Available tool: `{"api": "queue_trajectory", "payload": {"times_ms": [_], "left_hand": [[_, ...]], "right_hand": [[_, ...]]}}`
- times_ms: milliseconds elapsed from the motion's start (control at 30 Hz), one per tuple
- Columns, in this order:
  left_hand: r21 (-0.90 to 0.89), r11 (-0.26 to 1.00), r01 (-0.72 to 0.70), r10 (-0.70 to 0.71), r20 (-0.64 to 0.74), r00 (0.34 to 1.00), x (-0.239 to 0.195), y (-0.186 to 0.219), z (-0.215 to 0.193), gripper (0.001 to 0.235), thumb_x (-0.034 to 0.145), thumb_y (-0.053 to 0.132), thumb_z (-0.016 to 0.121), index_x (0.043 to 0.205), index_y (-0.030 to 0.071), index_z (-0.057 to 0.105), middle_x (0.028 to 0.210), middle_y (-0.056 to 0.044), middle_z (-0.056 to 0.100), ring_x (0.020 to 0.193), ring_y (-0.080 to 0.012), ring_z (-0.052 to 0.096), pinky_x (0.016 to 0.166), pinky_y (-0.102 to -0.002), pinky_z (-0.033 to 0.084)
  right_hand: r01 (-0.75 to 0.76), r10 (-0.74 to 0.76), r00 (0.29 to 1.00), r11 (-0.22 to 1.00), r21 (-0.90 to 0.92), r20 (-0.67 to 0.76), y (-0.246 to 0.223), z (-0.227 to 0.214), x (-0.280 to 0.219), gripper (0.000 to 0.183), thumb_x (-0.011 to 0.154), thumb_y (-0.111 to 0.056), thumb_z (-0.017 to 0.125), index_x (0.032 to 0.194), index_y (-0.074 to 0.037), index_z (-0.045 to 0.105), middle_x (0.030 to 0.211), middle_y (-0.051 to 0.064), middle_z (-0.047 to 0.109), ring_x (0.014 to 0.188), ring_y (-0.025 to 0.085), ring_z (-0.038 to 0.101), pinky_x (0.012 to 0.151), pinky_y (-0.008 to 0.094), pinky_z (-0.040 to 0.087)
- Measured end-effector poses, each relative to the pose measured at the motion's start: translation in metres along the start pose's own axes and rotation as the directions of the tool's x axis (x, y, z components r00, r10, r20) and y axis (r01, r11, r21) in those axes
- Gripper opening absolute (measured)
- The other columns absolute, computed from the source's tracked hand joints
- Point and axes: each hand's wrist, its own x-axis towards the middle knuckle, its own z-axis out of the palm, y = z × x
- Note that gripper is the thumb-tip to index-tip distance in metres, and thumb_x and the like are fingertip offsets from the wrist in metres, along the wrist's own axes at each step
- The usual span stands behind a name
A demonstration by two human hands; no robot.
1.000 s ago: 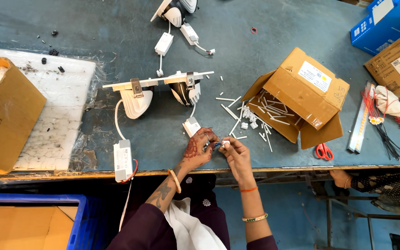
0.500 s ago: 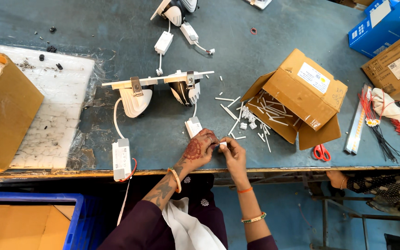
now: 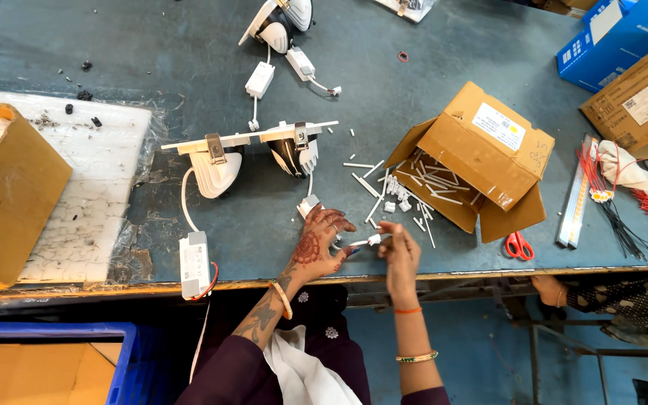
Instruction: The person connects wires between LED light housings and driver units, fits small plastic connectors onto wire ends, and organizes the assembled components into a blue plastic crate.
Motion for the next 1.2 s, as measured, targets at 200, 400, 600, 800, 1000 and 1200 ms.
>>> {"api": "queue_trajectory", "payload": {"times_ms": [200,400,600,800,1000,1200], "left_hand": [[-0.023,1.000,0.001,0.002,0.146,0.989,0.004,0.006,-0.005,0.039,0.074,0.029,0.085,0.109,0.018,0.071,0.122,-0.001,0.065,0.138,-0.0229,0.045,0.123,-0.057,0.008],[0.098,0.995,-0.034,0.010,0.234,0.972,0.003,0.006,0.002,0.043,0.068,0.007,0.076,0.110,0.017,0.070,0.135,-0.001,0.058,0.143,-0.0217,0.042,0.124,-0.057,0.008],[0.015,1.000,-0.010,0.008,0.129,0.992,0.004,0.008,0.000,0.045,0.070,0.005,0.075,0.114,0.014,0.067,0.137,-0.005,0.056,0.141,-0.0254,0.042,0.124,-0.051,0.014],[0.197,0.980,0.042,-0.045,0.012,0.999,0.002,0.014,-0.001,0.043,0.072,0.023,0.082,0.112,0.014,0.069,0.121,-0.008,0.059,0.120,-0.0295,0.053,0.106,-0.051,0.033],[0.238,0.968,-0.078,0.054,0.107,0.993,-0.005,0.003,0.015,0.025,0.084,0.021,0.074,0.106,0.010,0.068,0.106,-0.009,0.067,0.104,-0.0290,0.065,0.091,-0.044,0.050],[0.205,0.978,0.033,-0.058,0.115,0.992,-0.007,0.006,0.014,0.022,0.086,0.020,0.073,0.104,0.008,0.069,0.099,-0.009,0.069,0.093,-0.0286,0.070,0.077,-0.042,0.057]], "right_hand": [[0.243,-0.335,0.938,0.823,-0.512,-0.092,-0.010,-0.028,0.019,0.014,0.100,-0.012,0.069,0.107,-0.002,0.076,0.093,0.002,0.061,0.062,0.007,0.044,0.055,0.025,0.035],[0.323,-0.428,0.903,0.609,-0.724,0.043,-0.035,-0.014,0.029,0.016,0.091,-0.004,0.072,0.106,-0.008,0.076,0.098,0.004,0.064,0.060,0.011,0.052,0.055,0.027,0.043],[0.485,-0.336,0.863,0.347,-0.803,0.376,-0.030,0.016,0.032,0.046,0.075,0.005,0.067,0.113,-0.017,0.076,0.103,0.007,0.062,0.076,0.025,0.064,0.064,0.039,0.051],[0.484,-0.363,0.854,0.292,-0.825,0.373,-0.026,0.015,0.034,0.023,0.083,-0.003,0.072,0.102,-0.016,0.073,0.104,0.006,0.062,0.089,0.033,0.067,0.068,0.045,0.051],[0.443,-0.375,0.870,0.309,-0.842,0.320,-0.030,0.018,0.032,0.012,0.090,-0.006,0.067,0.102,-0.009,0.067,0.109,0.010,0.063,0.088,0.037,0.066,0.068,0.048,0.050],[0.421,-0.484,0.848,0.367,-0.830,0.216,-0.025,0.011,0.036,0.009,0.098,-0.008,0.061,0.107,-0.007,0.065,0.108,0.011,0.062,0.092,0.038,0.065,0.075,0.047,0.051]]}}
